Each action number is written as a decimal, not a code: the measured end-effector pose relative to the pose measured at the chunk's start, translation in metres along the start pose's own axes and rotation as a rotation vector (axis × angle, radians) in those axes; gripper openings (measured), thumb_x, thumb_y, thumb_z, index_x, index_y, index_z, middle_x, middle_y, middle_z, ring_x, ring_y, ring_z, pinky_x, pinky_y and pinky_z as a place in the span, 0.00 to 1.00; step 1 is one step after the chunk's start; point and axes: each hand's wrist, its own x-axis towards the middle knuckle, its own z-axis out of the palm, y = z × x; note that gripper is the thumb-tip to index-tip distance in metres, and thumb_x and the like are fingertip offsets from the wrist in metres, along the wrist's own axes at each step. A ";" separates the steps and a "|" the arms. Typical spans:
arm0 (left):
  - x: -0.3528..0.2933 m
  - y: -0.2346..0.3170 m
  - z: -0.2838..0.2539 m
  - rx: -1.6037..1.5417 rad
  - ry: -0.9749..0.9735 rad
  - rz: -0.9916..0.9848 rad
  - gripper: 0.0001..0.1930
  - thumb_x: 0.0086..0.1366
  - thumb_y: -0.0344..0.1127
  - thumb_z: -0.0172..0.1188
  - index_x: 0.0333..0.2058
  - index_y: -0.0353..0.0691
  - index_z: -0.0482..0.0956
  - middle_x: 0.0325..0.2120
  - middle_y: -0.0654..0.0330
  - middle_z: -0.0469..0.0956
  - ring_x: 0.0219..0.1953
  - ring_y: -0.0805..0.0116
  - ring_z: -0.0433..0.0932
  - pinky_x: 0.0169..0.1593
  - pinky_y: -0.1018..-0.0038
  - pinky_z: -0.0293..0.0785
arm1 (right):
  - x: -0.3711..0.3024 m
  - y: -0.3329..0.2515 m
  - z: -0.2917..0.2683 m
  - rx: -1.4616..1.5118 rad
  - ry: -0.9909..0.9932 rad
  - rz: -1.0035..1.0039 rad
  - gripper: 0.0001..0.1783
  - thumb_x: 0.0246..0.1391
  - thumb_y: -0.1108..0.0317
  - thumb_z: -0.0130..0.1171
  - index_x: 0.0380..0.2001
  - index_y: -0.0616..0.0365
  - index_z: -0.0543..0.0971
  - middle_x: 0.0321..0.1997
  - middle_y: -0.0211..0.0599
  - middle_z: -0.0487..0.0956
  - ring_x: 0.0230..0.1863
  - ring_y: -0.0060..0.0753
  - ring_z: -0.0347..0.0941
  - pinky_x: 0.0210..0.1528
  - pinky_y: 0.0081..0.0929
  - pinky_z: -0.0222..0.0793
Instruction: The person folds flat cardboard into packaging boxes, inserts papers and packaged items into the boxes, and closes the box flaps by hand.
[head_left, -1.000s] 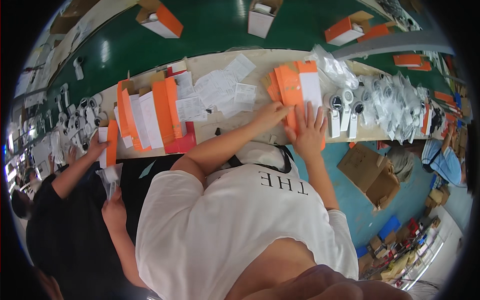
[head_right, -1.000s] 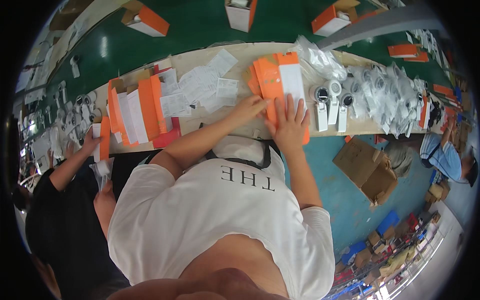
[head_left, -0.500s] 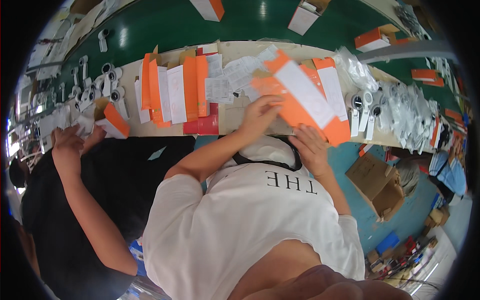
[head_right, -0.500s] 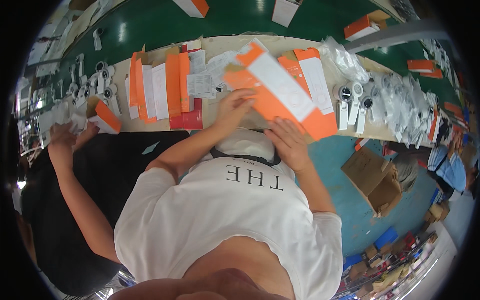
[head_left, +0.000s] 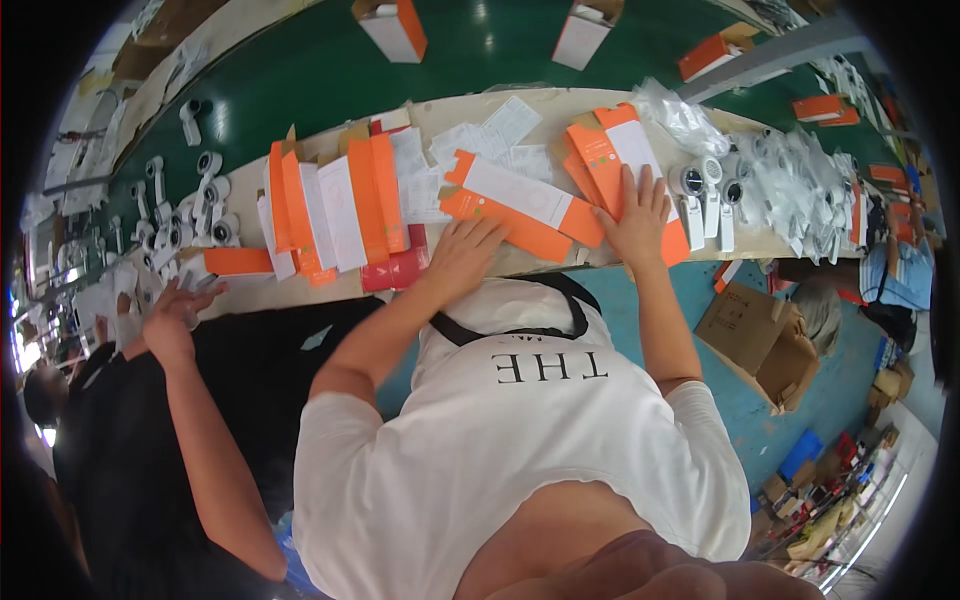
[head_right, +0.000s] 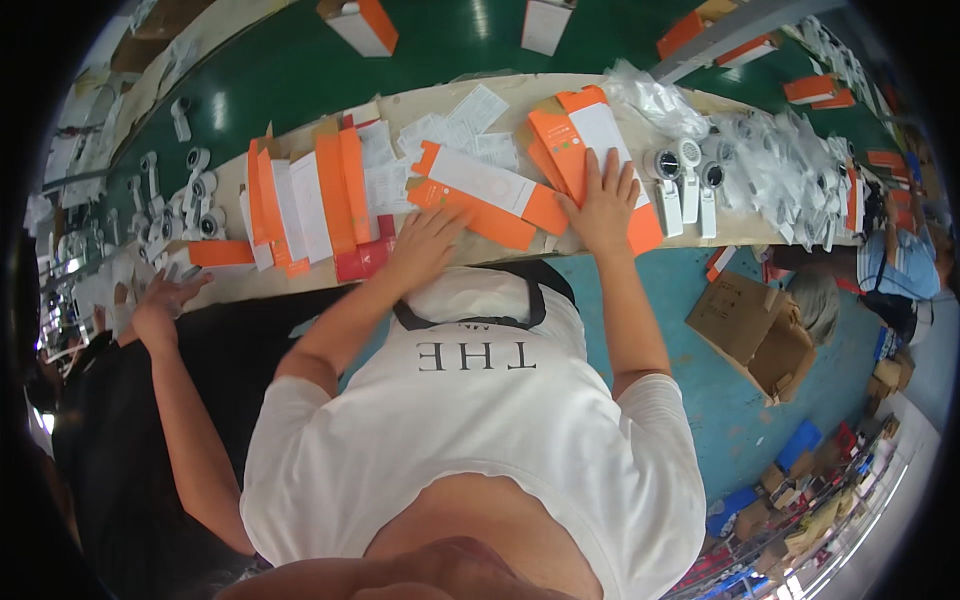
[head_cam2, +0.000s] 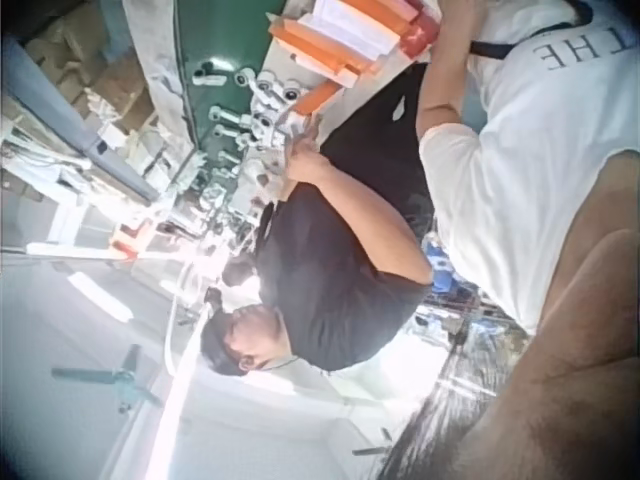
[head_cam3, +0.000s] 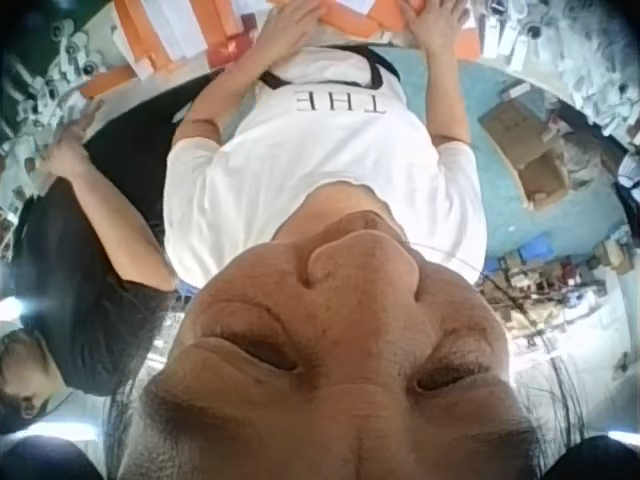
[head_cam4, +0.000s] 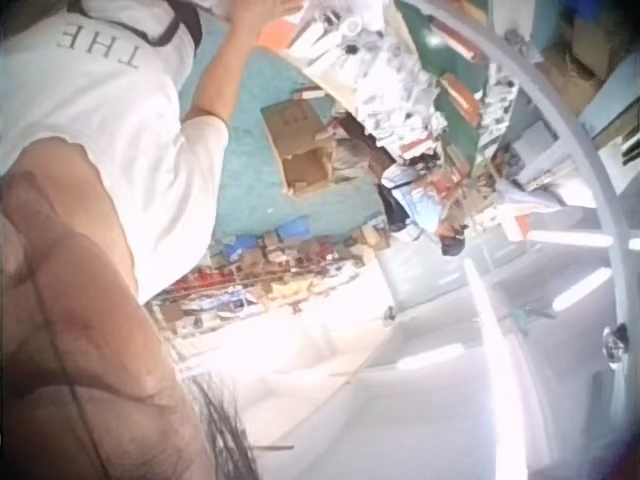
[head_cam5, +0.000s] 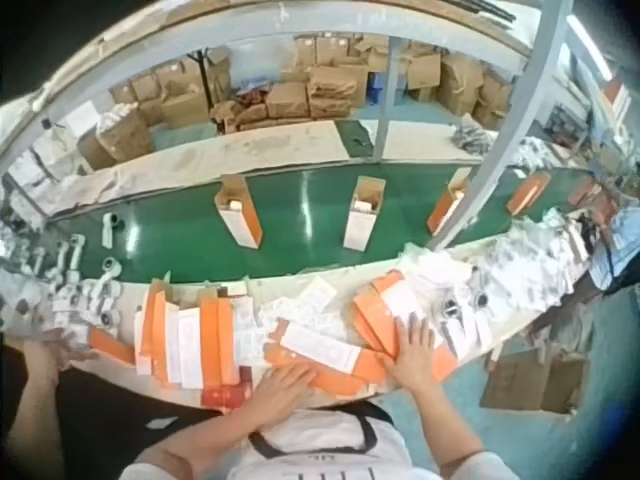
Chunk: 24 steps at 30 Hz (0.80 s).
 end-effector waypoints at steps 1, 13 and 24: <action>0.020 0.004 -0.009 0.072 0.001 0.052 0.37 0.44 0.36 0.64 0.55 0.46 0.60 0.56 0.54 0.59 0.58 0.58 0.56 0.59 0.55 0.48 | -0.003 0.001 0.005 -0.056 -0.001 -0.004 0.42 0.41 0.47 0.58 0.59 0.46 0.57 0.65 0.46 0.50 0.64 0.57 0.43 0.61 0.53 0.39; 0.073 0.001 -0.008 0.319 -0.267 0.337 0.44 0.39 0.48 0.67 0.57 0.49 0.59 0.56 0.46 0.55 0.57 0.45 0.55 0.60 0.52 0.45 | -0.006 0.024 -0.008 0.104 0.004 -0.166 0.28 0.52 0.61 0.50 0.58 0.51 0.60 0.62 0.46 0.56 0.62 0.54 0.49 0.61 0.47 0.46; 0.119 0.081 -0.030 -1.494 0.334 -0.281 0.25 0.58 0.42 0.56 0.51 0.38 0.64 0.48 0.53 0.65 0.51 0.64 0.64 0.50 0.70 0.64 | -0.022 -0.011 -0.072 0.190 0.073 -0.409 0.26 0.49 0.73 0.52 0.54 0.58 0.64 0.57 0.42 0.65 0.59 0.43 0.60 0.59 0.46 0.51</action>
